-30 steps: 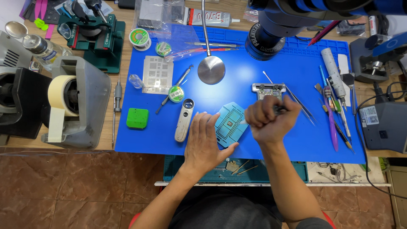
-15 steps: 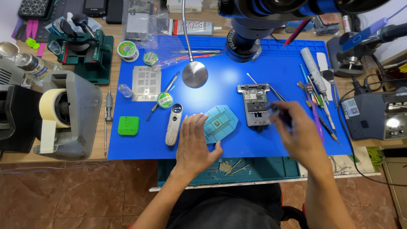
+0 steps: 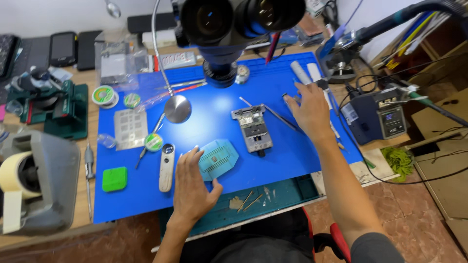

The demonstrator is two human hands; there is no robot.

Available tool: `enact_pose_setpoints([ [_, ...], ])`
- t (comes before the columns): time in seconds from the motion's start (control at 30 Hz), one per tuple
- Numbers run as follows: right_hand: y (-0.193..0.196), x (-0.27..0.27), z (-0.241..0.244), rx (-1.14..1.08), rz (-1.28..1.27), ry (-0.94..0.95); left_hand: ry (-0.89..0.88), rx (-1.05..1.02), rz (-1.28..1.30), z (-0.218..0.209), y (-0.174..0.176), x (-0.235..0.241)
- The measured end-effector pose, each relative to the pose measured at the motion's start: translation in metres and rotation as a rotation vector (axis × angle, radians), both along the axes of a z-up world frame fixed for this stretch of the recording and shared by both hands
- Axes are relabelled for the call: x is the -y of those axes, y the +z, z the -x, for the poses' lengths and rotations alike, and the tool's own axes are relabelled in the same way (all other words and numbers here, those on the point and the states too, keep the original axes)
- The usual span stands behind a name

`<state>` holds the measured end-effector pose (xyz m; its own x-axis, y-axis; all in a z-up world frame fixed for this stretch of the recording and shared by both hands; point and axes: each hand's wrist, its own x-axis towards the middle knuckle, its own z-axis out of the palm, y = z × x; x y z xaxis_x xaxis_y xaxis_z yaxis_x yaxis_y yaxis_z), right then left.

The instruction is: The person works on a small electronic device placed on a blue mat. They use a hot air gun to heat a component on the device, then switch to a soldering iron to work on the same area. Finally, they use a handheld magnifying glass to inspect the component.

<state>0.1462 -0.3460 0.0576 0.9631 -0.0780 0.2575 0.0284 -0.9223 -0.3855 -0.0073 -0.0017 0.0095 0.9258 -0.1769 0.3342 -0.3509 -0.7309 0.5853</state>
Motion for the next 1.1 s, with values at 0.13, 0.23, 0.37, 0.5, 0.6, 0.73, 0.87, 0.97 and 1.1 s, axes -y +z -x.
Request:
enact_pose_setpoints([
  [0.13,0.037,0.013,0.009,0.278,-0.429,-0.039,0.008,-0.021,-0.008,0.001,-0.002,0.002],
  [0.23,0.050,0.035,0.003,0.324,-0.608,-0.144,-0.015,0.026,0.001,-0.001,0.000,0.002],
  [0.37,0.099,0.039,0.008,0.573,-0.635,-0.047,0.025,-0.008,-0.034,-0.004,-0.010,0.003],
  [0.5,0.115,0.071,-0.015,0.576,-0.876,-0.172,0.071,-0.088,-0.044,-0.007,-0.022,0.003],
  [0.6,0.099,0.087,-0.037,0.382,-1.181,-0.360,0.063,-0.107,-0.045,-0.007,-0.021,0.003],
  [0.73,0.030,0.130,-0.108,0.426,-1.368,-0.456,0.054,-0.040,-0.045,-0.007,-0.020,0.003],
  [0.87,-0.012,0.179,-0.172,0.619,-1.045,-0.421,0.048,-0.028,-0.025,-0.006,-0.017,0.002],
  [0.97,-0.040,0.221,-0.212,0.821,-0.666,-0.442,0.045,-0.022,-0.013,-0.004,-0.013,0.001],
  [1.1,-0.051,0.259,-0.219,0.840,-0.463,-0.547,0.001,0.015,0.017,0.000,-0.004,-0.001],
])
